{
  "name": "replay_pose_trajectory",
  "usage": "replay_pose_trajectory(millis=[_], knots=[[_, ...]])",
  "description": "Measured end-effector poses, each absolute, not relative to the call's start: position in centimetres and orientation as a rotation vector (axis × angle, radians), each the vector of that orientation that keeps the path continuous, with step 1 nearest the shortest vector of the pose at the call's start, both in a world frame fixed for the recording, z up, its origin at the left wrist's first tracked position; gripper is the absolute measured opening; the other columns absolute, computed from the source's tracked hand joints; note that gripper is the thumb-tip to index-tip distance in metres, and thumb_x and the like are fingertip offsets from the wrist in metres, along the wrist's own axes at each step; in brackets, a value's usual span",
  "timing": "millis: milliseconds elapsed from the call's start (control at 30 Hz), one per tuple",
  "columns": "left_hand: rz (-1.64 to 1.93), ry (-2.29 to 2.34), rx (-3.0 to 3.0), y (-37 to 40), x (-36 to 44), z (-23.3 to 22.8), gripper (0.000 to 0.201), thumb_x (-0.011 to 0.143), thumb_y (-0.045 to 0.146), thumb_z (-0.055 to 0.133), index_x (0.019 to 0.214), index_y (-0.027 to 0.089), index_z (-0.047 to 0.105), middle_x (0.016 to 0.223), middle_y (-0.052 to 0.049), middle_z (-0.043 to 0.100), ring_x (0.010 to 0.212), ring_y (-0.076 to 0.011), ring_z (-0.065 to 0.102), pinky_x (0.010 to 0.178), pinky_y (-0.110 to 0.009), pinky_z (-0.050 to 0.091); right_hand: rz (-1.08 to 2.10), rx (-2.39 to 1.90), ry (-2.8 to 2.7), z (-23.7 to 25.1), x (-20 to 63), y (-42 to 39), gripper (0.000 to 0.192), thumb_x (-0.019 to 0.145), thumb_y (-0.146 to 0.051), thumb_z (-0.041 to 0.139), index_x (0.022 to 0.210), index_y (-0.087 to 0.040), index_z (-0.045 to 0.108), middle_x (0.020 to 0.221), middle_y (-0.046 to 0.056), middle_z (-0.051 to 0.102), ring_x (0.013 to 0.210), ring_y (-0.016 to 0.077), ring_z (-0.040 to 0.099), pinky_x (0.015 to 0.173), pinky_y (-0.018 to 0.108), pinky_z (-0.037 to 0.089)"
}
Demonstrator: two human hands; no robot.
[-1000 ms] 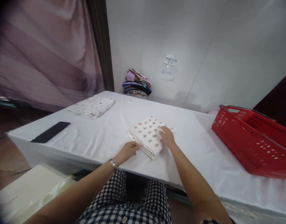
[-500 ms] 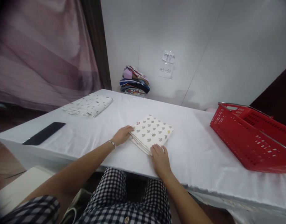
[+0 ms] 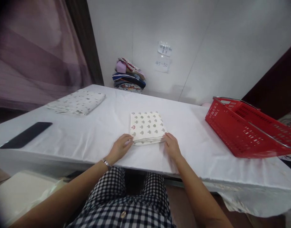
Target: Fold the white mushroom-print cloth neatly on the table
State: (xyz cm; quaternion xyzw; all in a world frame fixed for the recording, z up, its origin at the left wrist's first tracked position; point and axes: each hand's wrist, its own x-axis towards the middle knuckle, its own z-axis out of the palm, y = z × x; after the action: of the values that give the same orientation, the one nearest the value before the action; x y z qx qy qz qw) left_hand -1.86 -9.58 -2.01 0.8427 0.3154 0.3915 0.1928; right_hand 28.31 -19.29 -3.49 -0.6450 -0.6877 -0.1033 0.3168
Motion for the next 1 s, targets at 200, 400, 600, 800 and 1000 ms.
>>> replay_pose_trajectory(millis=[200, 400, 600, 800, 1000], knots=[[1.024, 0.894, 2.603, -8.8, -0.1, -1.1, 0.020, 0.081, 0.025, 0.060, 0.100, 0.019, 0.062, 0.106, -0.007, 0.060, 0.097, -0.0213, 0.054, 0.085, -0.037, 0.046, -0.246, -1.705, -1.799, -2.8, 26.1, -18.7, 0.027, 0.089, -0.025, 0.045, 0.109, -0.021, 0.063, 0.116, 0.009, 0.063, 0.113, 0.0252, 0.052, 0.098, 0.048, 0.036], [0.909, 0.963, 2.704, -8.9, 1.6, -0.5, 0.016, 0.084, 0.028, 0.057, 0.096, 0.020, 0.064, 0.099, -0.006, 0.063, 0.093, -0.0217, 0.053, 0.081, -0.038, 0.042, -0.190, -1.626, -1.983, -1.4, 24.8, -16.8, 0.022, 0.090, -0.021, 0.046, 0.102, -0.023, 0.064, 0.107, 0.007, 0.066, 0.104, 0.0217, 0.056, 0.095, 0.044, 0.036], [0.830, 0.934, 2.737, -8.6, 3.2, -0.1, 0.015, 0.085, 0.026, 0.056, 0.096, 0.022, 0.065, 0.098, -0.005, 0.063, 0.093, -0.0211, 0.052, 0.081, -0.037, 0.038, -0.149, -1.564, -2.056, -1.7, 25.2, -15.2, 0.019, 0.087, -0.018, 0.052, 0.098, -0.023, 0.066, 0.102, 0.005, 0.067, 0.095, 0.0209, 0.058, 0.087, 0.039, 0.042], [0.745, 0.993, 2.647, -8.7, 4.4, 0.5, 0.019, 0.088, 0.026, 0.049, 0.083, 0.021, 0.066, 0.088, -0.004, 0.063, 0.086, -0.0190, 0.053, 0.079, -0.035, 0.037, -0.136, -1.582, -2.001, -1.7, 25.3, -14.7, 0.020, 0.086, -0.016, 0.051, 0.093, -0.021, 0.068, 0.098, 0.006, 0.067, 0.092, 0.0212, 0.058, 0.083, 0.038, 0.045], [0.728, 1.042, 2.592, -8.4, 4.7, 0.9, 0.018, 0.087, 0.021, 0.047, 0.081, 0.019, 0.065, 0.084, -0.004, 0.062, 0.082, -0.0179, 0.054, 0.075, -0.033, 0.040, -0.084, -1.574, -1.979, -1.4, 25.2, -14.7, 0.020, 0.087, -0.016, 0.048, 0.094, -0.020, 0.066, 0.097, 0.006, 0.066, 0.090, 0.0205, 0.057, 0.083, 0.036, 0.045]])
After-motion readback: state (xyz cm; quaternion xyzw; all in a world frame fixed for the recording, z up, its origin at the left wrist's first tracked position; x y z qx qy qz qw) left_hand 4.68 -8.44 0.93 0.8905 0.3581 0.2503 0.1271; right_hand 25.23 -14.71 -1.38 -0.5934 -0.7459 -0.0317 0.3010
